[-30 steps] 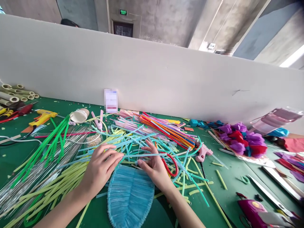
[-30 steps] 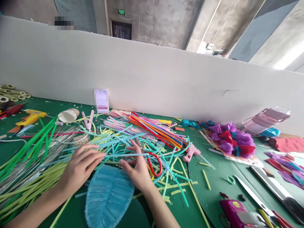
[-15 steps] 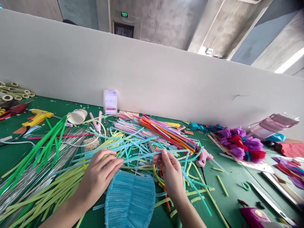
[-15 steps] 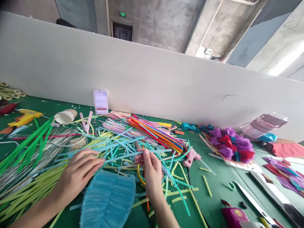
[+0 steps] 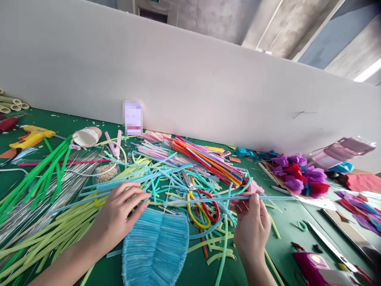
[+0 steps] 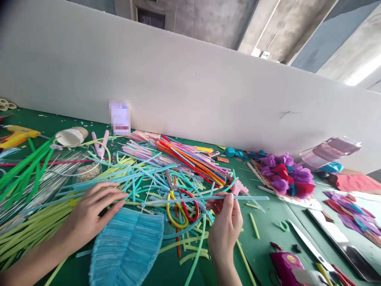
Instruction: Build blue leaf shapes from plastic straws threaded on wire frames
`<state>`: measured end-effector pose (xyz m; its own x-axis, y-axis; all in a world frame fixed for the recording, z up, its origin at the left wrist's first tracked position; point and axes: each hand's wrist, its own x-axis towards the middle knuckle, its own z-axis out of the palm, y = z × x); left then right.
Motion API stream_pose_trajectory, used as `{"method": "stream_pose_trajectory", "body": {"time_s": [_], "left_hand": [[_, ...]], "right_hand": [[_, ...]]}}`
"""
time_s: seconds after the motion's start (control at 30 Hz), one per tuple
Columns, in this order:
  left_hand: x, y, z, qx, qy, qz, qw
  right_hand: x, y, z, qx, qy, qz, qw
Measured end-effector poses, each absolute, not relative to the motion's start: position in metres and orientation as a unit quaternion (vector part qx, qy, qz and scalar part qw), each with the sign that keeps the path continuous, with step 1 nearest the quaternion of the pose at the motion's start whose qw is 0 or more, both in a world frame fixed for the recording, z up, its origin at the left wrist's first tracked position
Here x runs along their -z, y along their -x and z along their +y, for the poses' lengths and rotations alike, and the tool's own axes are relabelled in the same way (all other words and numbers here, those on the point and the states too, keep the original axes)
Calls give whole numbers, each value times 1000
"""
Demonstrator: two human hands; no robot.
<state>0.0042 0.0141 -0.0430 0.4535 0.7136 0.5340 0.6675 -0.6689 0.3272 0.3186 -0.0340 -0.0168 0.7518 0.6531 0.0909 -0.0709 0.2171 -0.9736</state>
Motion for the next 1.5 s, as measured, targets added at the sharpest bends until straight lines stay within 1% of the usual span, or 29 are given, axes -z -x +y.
{"method": "stream_pose_trajectory", "body": {"time_s": [0.1,0.3,0.5,0.6,0.67,0.77,0.93,1.03,1.1,1.2,1.33,1.4,1.5], "left_hand": [[45,-5,14,-307,-857,411,48],[46,-4,14,-301,-859,411,51],[41,-8,10,-280,-863,415,67],[42,-11,9,-272,-860,425,78],[43,-12,9,-278,-854,430,90],[42,-12,9,-308,-836,438,123],[35,-17,1,-391,-782,458,160],[37,-22,-4,-422,-758,474,151],[43,-24,-6,-417,-757,483,140],[55,-23,-4,-373,-777,494,116],[65,-20,0,-336,-803,486,82],[65,-19,0,-328,-814,474,72],[62,-19,-1,-291,-834,466,57]], "right_hand": [[16,-314,-35,-223,583,-276,731],[18,-304,-39,-227,613,-305,693],[15,-309,-40,-204,601,-294,715],[16,-307,-42,-199,611,-299,705],[18,-302,-42,-218,618,-306,690],[21,-295,-42,-281,614,-300,673],[26,-293,-38,-356,583,-224,695],[27,-294,-36,-367,573,-190,708],[29,-293,-36,-367,580,-194,701],[30,-290,-37,-358,612,-243,662],[28,-287,-40,-293,663,-320,610],[26,-286,-41,-267,683,-336,591],[26,-288,-42,-265,700,-328,576]]}}
